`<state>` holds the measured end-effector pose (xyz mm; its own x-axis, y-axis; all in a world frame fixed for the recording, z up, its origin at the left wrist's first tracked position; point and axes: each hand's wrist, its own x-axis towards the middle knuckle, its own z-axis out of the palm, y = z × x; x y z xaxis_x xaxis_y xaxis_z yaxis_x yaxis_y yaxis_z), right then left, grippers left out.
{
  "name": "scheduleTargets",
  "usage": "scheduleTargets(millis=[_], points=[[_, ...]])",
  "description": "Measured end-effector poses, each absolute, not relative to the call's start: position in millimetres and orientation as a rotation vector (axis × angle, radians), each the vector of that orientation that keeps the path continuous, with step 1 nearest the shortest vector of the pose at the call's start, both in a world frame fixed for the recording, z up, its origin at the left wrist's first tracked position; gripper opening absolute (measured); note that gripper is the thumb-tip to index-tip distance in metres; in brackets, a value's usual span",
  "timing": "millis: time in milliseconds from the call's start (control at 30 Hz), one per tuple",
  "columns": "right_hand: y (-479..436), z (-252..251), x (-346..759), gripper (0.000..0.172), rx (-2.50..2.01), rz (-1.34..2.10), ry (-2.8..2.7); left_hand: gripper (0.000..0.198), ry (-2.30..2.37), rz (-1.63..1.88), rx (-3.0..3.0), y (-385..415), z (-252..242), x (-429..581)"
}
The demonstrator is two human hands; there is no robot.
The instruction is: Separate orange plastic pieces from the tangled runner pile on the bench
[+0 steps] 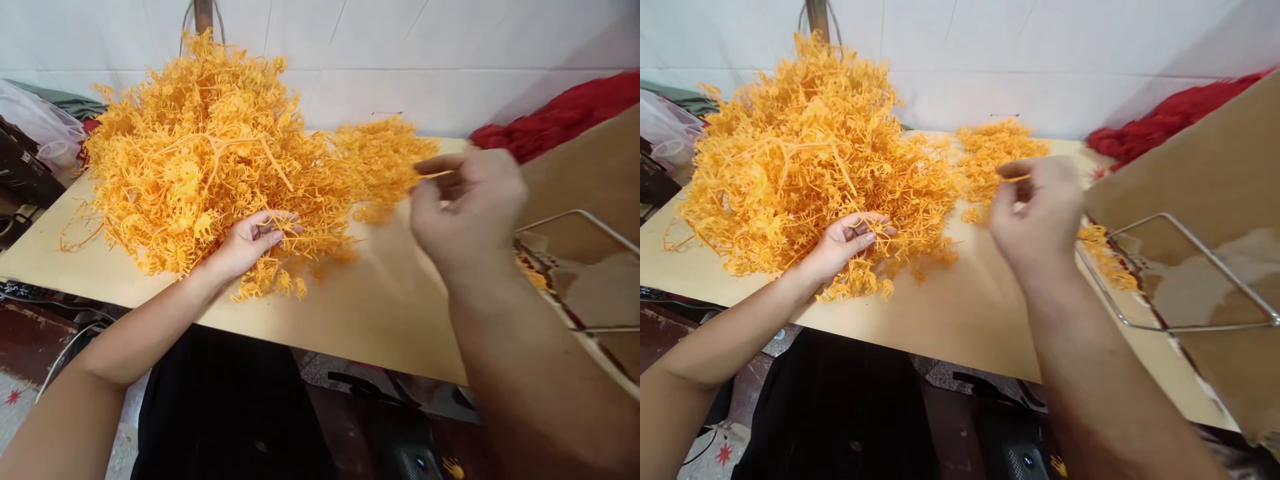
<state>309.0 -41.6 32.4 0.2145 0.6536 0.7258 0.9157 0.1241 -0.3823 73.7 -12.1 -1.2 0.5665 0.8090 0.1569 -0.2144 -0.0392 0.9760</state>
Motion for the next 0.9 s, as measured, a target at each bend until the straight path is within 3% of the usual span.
scheduleTargets(millis=[200, 367, 500, 600, 767, 900], points=[[-65.2, 23.3, 229.0, 0.019, -1.362, 0.094, -1.870, 0.046, 0.556, 0.909, 1.415, -13.2, -5.2, 74.7], [-50.6, 13.7, 219.3, 0.015, -1.371, 0.393, -1.700, 0.058, 0.571, 0.924, 1.468, -16.3, -4.9, 75.1], [-48.4, 17.3, 220.9, 0.017, -1.168, 0.858, -1.561, 0.063, 0.543, 0.871, 1.474, -16.4, -3.5, 74.8], [-47.8, 20.3, 222.2, 0.021, -1.032, 1.015, -1.447, 0.052, 0.547, 0.838, 1.481, -15.1, -3.3, 74.7], [-37.9, 25.3, 237.2, 0.026, -1.016, 0.834, -1.091, 0.009, 0.612, 0.740, 1.566, -17.2, -2.5, 74.8], [-40.0, 39.6, 262.5, 0.026, -0.996, 0.774, -0.953, 0.007, 0.643, 0.693, 1.591, -19.3, -1.7, 74.3]])
